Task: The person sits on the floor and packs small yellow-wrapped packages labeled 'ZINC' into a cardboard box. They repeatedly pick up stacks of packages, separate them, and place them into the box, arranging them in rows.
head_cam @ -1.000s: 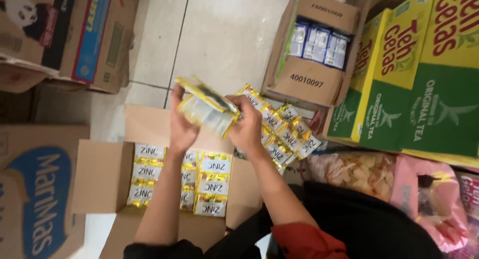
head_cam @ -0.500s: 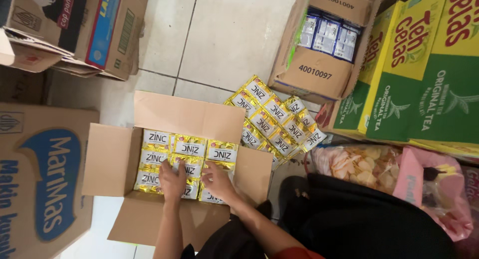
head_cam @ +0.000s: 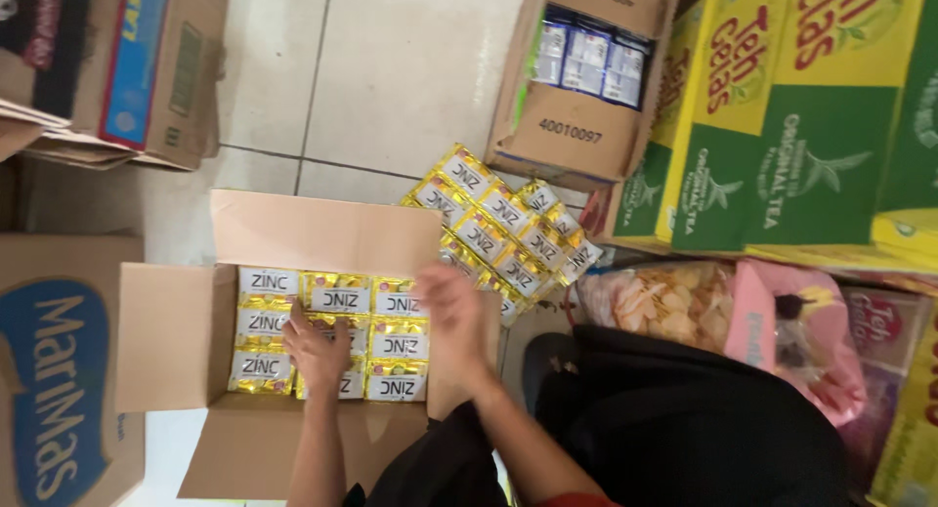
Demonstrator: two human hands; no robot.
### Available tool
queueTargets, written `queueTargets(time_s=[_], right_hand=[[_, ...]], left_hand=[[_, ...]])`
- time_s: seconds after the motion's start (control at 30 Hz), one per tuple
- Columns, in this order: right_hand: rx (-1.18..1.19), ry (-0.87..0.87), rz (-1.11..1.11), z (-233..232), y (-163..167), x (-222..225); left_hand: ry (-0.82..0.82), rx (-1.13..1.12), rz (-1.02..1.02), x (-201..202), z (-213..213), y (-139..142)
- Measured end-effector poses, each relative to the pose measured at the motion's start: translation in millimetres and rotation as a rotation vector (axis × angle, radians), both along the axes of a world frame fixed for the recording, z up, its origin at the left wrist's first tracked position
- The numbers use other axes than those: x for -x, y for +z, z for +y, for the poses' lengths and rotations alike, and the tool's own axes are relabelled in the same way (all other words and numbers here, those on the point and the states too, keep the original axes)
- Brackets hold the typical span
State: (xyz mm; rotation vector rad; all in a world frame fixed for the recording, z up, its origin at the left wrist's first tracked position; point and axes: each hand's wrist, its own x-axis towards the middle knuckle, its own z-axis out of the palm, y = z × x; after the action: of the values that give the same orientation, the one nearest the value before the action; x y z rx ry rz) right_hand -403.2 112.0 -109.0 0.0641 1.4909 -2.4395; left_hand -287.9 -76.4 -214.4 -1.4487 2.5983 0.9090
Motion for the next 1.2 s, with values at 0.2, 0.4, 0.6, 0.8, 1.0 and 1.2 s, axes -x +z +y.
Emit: queueTargets(time_s=[0.2, 0.4, 0.6, 0.8, 1.0, 1.2], right_hand=[[-0.599, -0.463, 0.004, 124, -93, 83], [-1.047, -0.417, -0.265, 159, -168, 67], [-0.616, -0.393, -0.359, 151, -160, 67], [-0.262, -0.419, -0.507, 156, -149, 76], [-0.398, -0.386, -0.367, 148, -136, 76], [-1.034, -0.301, -0.098, 130, -67, 75]], left_hand=[[-0.112, -0.042, 0.099, -4, -21, -11], [-0.098, -0.106, -0.026, -3, -12, -6], [-0.058, -0.059, 0.003, 6, 7, 11], [-0.064, 0.190, 0.141, 27, 47, 43], [-0.215, 0.194, 0.329, 65, 77, 89], [-0.544, 0.066, 0.534, 109, 116, 154]])
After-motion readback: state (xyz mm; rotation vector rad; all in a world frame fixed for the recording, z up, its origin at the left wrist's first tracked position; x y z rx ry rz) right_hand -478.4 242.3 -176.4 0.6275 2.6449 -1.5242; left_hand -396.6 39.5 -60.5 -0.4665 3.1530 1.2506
